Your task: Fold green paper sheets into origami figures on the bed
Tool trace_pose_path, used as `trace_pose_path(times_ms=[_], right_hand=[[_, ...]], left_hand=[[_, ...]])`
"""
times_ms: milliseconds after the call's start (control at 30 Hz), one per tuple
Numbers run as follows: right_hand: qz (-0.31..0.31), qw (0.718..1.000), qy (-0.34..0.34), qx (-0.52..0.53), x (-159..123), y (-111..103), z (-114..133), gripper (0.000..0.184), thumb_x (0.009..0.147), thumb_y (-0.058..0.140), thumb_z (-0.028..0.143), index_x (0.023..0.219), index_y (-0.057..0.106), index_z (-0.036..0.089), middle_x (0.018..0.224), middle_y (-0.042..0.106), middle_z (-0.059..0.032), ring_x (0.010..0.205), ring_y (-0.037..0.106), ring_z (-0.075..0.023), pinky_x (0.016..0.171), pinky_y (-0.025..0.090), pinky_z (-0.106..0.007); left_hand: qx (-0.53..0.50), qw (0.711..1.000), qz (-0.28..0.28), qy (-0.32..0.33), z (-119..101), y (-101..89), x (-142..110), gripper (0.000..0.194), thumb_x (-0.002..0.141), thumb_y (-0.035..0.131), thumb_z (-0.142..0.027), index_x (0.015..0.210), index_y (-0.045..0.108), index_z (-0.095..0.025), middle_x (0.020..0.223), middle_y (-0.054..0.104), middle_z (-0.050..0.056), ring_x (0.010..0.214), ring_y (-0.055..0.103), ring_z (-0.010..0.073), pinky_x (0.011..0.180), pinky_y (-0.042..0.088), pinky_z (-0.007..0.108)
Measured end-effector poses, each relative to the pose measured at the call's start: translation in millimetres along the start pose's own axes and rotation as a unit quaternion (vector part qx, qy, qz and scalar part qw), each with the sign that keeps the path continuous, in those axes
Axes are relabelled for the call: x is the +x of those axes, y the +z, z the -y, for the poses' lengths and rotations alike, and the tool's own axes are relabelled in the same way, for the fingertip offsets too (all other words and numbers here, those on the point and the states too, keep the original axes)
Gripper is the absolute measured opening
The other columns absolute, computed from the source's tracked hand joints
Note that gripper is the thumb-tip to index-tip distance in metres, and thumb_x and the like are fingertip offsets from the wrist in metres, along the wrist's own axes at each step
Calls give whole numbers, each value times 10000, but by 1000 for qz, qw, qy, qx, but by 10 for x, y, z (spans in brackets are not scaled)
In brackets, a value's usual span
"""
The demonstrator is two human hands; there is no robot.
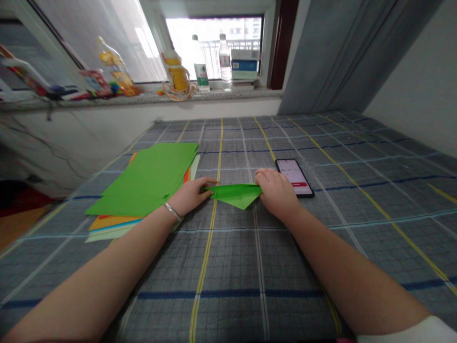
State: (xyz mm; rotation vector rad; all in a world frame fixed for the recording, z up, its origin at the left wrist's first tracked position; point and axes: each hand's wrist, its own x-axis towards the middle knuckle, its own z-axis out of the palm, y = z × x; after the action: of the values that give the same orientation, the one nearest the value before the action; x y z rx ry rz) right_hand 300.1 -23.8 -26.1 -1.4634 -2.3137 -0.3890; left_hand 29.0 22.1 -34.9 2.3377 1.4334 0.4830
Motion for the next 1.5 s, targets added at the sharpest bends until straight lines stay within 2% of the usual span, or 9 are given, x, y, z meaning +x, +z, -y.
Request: trace_pose_path(times_ms=[167, 400, 600, 700, 833, 1000, 1167, 1400, 1500], right_hand=[[14, 999, -19, 26, -10, 17, 25, 155, 830, 464, 120, 928, 570, 177, 1206, 611, -113, 1071, 550, -243, 886, 418, -354], [41, 998, -29, 47, 1, 27, 61, 198, 827, 440, 99, 956, 567, 181, 1225, 605, -110, 1108, 531, -236, 905, 409, -351], [52, 997, -29, 50, 3, 48, 60, 191, 831, 454, 110, 968, 572, 172, 1201, 619, -109, 1089, 546, -234, 905, 418, -353], [56, 997, -28, 48, -3, 53, 55, 193, 837, 456, 118, 979, 576, 168, 1200, 620, -105, 1083, 550, -235, 906, 418, -351], [63, 996, -34, 44, -4, 60, 52, 203, 839, 448, 105, 974, 585, 169, 1175, 632, -93, 1068, 552, -229, 895, 414, -341], [78, 995, -52, 25, 2, 47, 54, 203, 849, 450, 105, 953, 608, 179, 1086, 661, -81, 1002, 564, -223, 838, 408, -327], [107, 993, -56, 4, -1, 30, 63, 191, 864, 465, 127, 940, 628, 190, 962, 681, -60, 889, 579, -208, 745, 397, -312], [117, 991, -63, 22, -10, 17, 62, 276, 886, 487, 149, 1078, 659, 245, 1052, 678, -43, 915, 596, -188, 747, 405, -296], [125, 990, -62, 14, -8, -3, 62, 269, 884, 497, 157, 1067, 674, 246, 1037, 684, -41, 918, 602, -192, 753, 410, -298]], left_hand=[[-8, 1000, 6, 0, -1, 25, -1, 342, 797, 597, -135, 1134, 613, -195, 932, 697, 13, 857, 651, 149, 811, 507, 264], [137, 989, -32, 35, -168, 60, -71, 307, 880, 556, -296, 1183, 585, -257, 1057, 688, 34, 947, 635, 194, 806, 488, 293], [93, 993, -8, 71, -112, 53, -34, 372, 796, 549, -129, 1158, 574, -212, 975, 676, 25, 887, 624, 169, 819, 487, 290], [81, 993, 7, 88, -90, 24, -17, 354, 755, 535, -76, 1084, 585, -195, 950, 654, 22, 866, 613, 161, 807, 488, 281], [145, 984, 23, 99, -146, -18, -42, 223, 797, 492, -79, 959, 608, -179, 942, 618, 45, 863, 598, 171, 809, 487, 292], [252, 959, 44, 125, -297, -38, -121, 220, 870, 423, -82, 962, 602, -170, 941, 611, 68, 926, 574, 193, 845, 472, 311], [306, 944, 64, 108, -471, -44, -216, 229, 862, 415, -68, 970, 601, -147, 932, 609, 95, 879, 584, 212, 764, 487, 325], [312, 944, 60, 85, -603, -2, -274, 276, 902, 430, -194, 1129, 585, -182, 955, 608, 104, 882, 598, 254, 667, 490, 341], [319, 943, 58, 75, -630, 16, -269, 258, 914, 413, -205, 1053, 623, -146, 944, 611, 118, 870, 604, 259, 641, 488, 337]])
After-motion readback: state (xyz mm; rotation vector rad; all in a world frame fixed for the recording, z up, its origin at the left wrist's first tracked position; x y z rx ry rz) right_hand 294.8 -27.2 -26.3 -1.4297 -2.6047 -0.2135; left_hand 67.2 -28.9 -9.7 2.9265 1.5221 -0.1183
